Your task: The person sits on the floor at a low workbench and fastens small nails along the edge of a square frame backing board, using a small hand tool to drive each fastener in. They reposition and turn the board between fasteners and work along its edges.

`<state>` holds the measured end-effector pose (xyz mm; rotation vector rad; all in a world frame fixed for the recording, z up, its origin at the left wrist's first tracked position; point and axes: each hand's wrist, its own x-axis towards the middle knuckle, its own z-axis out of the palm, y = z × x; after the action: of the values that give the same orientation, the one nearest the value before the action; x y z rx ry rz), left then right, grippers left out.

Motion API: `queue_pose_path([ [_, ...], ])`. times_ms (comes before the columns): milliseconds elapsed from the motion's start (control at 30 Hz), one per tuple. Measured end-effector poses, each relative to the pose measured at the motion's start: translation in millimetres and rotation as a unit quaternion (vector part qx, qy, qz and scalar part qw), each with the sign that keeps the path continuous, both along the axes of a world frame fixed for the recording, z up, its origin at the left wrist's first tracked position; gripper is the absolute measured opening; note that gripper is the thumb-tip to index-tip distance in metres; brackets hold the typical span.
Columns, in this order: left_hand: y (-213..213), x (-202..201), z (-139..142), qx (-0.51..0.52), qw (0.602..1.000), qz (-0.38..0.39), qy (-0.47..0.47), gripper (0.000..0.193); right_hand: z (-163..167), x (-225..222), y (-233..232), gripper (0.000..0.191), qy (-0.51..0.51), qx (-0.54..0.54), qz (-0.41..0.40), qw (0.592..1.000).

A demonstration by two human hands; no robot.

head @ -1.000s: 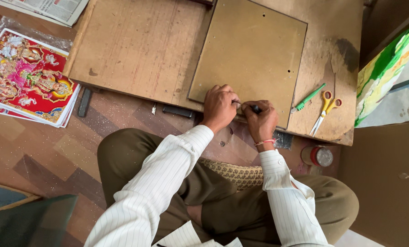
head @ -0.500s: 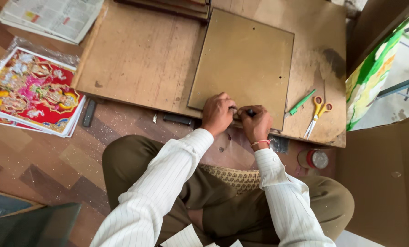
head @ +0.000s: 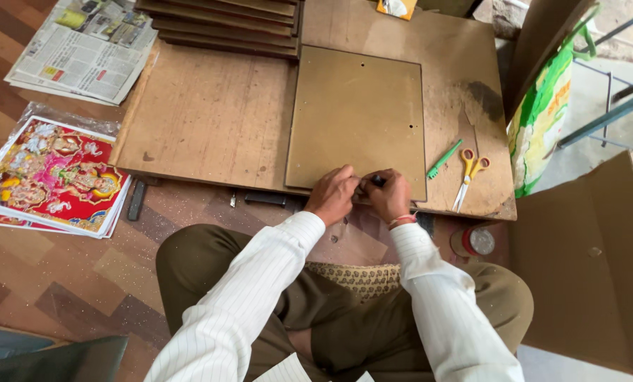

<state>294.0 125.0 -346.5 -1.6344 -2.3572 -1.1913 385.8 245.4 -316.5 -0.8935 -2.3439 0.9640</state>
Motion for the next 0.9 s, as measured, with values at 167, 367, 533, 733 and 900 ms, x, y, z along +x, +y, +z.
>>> queue_pose_path([
  [167, 18, 13, -21, 0.009, 0.996, 0.011, -0.089, 0.022, 14, 34, 39, 0.023, 0.147, -0.197, -0.065, 0.967],
  [367, 28, -20, -31, -0.005, 0.986, -0.023, -0.166, 0.017, 54, 97, 22, 0.021, 0.153, -0.151, -0.115, 0.970],
  [533, 30, -23, -19, -0.039, 0.989, 0.005, -0.144, 0.002, 39, 101, -7, 0.013, 0.177, -0.224, -0.111, 0.952],
  [733, 31, -28, -11, -0.035, 0.989, 0.025, -0.144, 0.004, 2, 74, -22, 0.012, 0.100, -0.146, -0.066, 0.982],
  [900, 29, -29, -17, -0.005, 0.989, 0.026, -0.142, 0.003, 10, 67, -25, 0.035, 0.018, 0.068, -0.008, 0.997],
])
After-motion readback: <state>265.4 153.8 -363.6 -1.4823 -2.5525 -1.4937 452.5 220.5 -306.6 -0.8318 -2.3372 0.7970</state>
